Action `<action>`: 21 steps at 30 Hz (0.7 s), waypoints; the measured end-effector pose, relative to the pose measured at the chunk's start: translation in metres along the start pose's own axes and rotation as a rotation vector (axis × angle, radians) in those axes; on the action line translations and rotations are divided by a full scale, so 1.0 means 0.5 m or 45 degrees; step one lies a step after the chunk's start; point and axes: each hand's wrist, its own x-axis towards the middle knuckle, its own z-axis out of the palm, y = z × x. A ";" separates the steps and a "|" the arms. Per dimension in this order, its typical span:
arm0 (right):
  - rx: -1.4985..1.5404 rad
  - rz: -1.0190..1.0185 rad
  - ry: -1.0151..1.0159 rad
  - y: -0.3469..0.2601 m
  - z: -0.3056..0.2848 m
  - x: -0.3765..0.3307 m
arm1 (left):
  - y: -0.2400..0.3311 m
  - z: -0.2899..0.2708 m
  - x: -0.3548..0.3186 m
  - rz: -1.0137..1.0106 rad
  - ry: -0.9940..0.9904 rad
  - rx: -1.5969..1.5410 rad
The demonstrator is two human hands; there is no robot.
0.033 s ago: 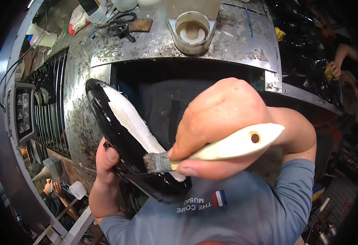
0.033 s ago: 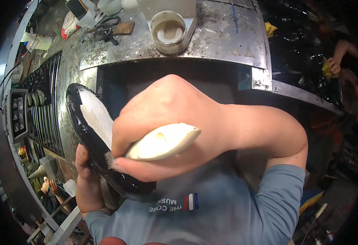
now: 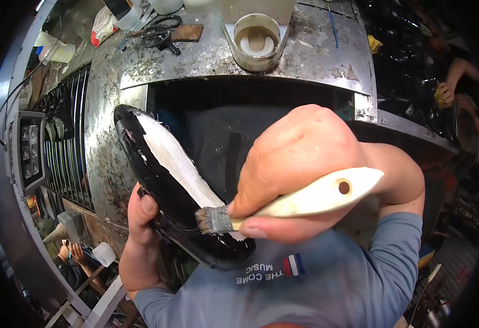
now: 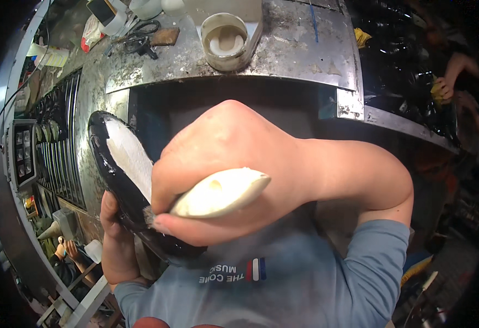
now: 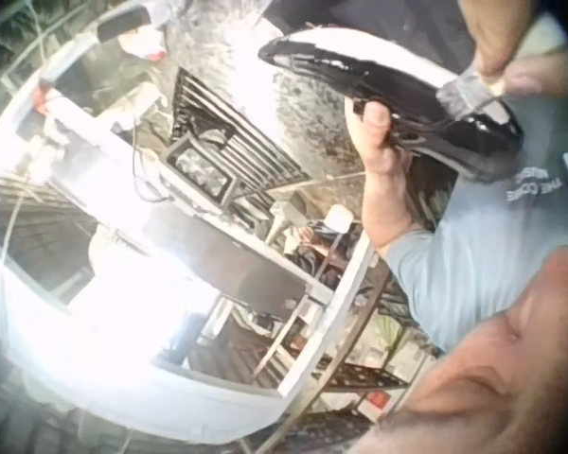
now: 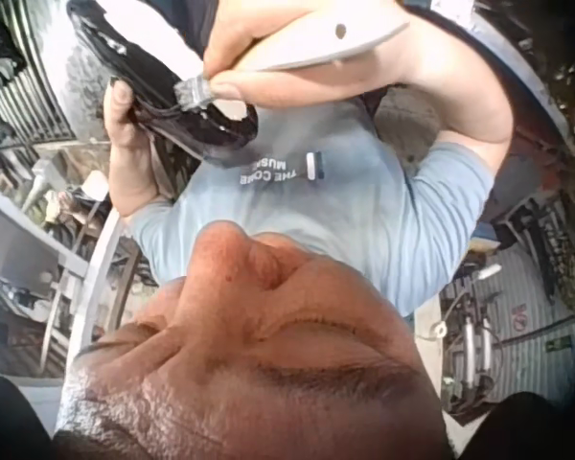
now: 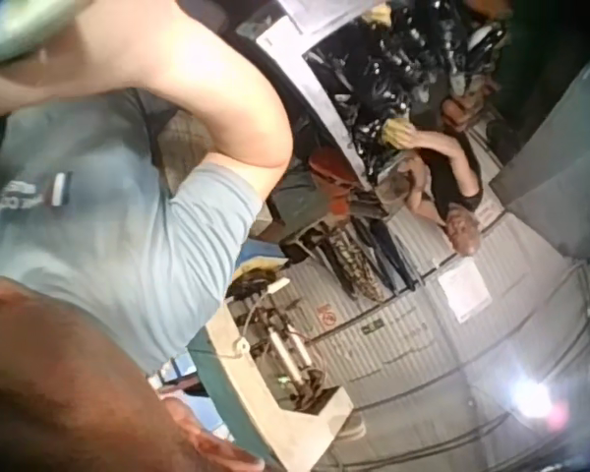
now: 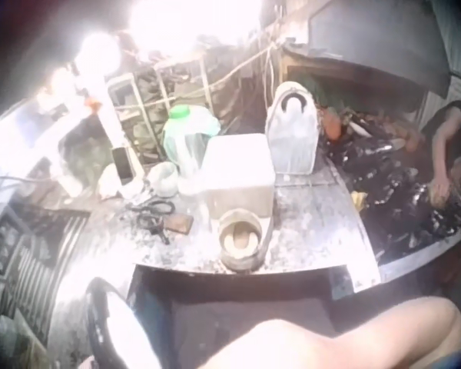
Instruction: The person paints the sole of a black shoe with white paint using a brush. They repeatedly dip the brush into a container of white paint and apply it to the shoe's sole, ensuring even coverage. The person handles multiple shoes, placing them on a nearby table after painting.
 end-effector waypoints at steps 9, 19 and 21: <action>0.091 0.091 -0.148 -0.040 -0.020 -0.002 | -0.088 -0.053 0.020 0.033 -0.120 -0.664; 0.113 -0.003 -0.200 -0.035 -0.033 0.019 | -0.108 0.094 0.058 -0.206 0.140 -1.129; 0.145 -0.024 -0.165 -0.030 -0.030 0.024 | -0.126 0.096 0.071 -0.237 0.080 -1.195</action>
